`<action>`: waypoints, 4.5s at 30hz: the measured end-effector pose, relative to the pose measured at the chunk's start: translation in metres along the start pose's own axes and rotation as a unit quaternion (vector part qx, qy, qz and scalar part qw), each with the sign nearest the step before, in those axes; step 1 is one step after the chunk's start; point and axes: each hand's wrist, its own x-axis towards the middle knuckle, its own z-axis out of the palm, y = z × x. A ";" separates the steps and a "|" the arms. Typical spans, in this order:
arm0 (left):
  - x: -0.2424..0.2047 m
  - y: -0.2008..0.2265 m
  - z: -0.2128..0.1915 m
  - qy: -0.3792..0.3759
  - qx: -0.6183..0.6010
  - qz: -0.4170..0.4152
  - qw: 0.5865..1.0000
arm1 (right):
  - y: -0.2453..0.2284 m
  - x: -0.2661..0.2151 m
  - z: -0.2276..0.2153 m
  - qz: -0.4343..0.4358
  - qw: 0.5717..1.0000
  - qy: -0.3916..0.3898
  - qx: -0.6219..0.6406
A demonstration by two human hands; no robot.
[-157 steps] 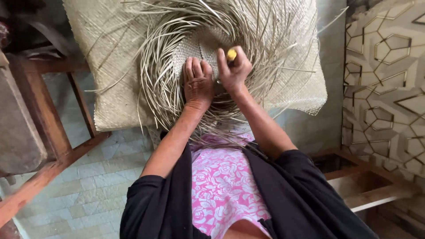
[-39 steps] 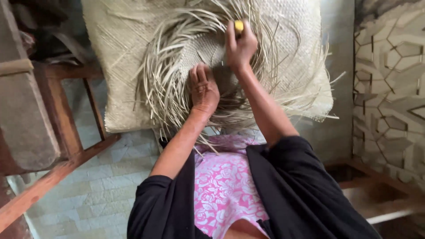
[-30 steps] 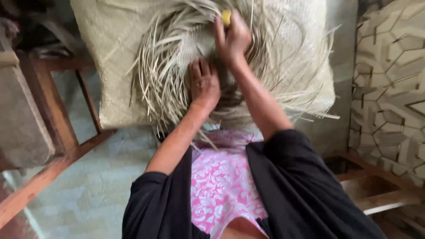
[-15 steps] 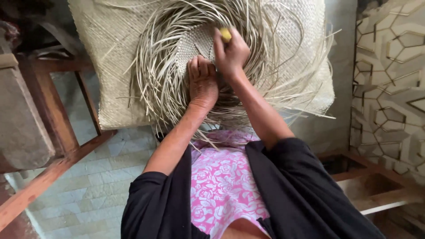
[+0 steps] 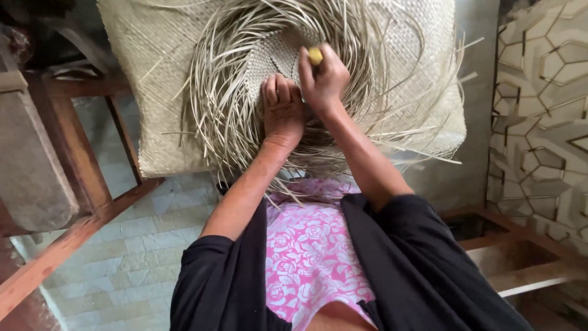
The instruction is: Shaping the crown of a straw hat by pressing and smoothing the woven fibers with a hand tool
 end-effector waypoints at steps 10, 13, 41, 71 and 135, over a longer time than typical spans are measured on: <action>0.009 0.007 -0.032 0.077 -0.075 -0.036 0.994 | 0.017 0.027 0.027 0.011 0.998 -0.022 -0.065; 0.002 0.001 0.003 0.070 0.015 0.015 0.997 | -0.023 -0.006 -0.029 0.040 0.999 -0.014 0.023; 0.000 0.014 -0.009 0.096 0.042 -0.025 0.994 | 0.013 -0.016 -0.024 0.027 0.995 0.052 -0.085; -0.004 0.009 0.007 0.080 -0.021 0.007 0.997 | -0.015 -0.009 -0.032 0.043 0.999 -0.021 0.017; 0.010 -0.044 -0.020 0.059 -0.040 0.132 0.989 | 0.041 0.013 -0.013 0.120 0.985 0.087 -0.084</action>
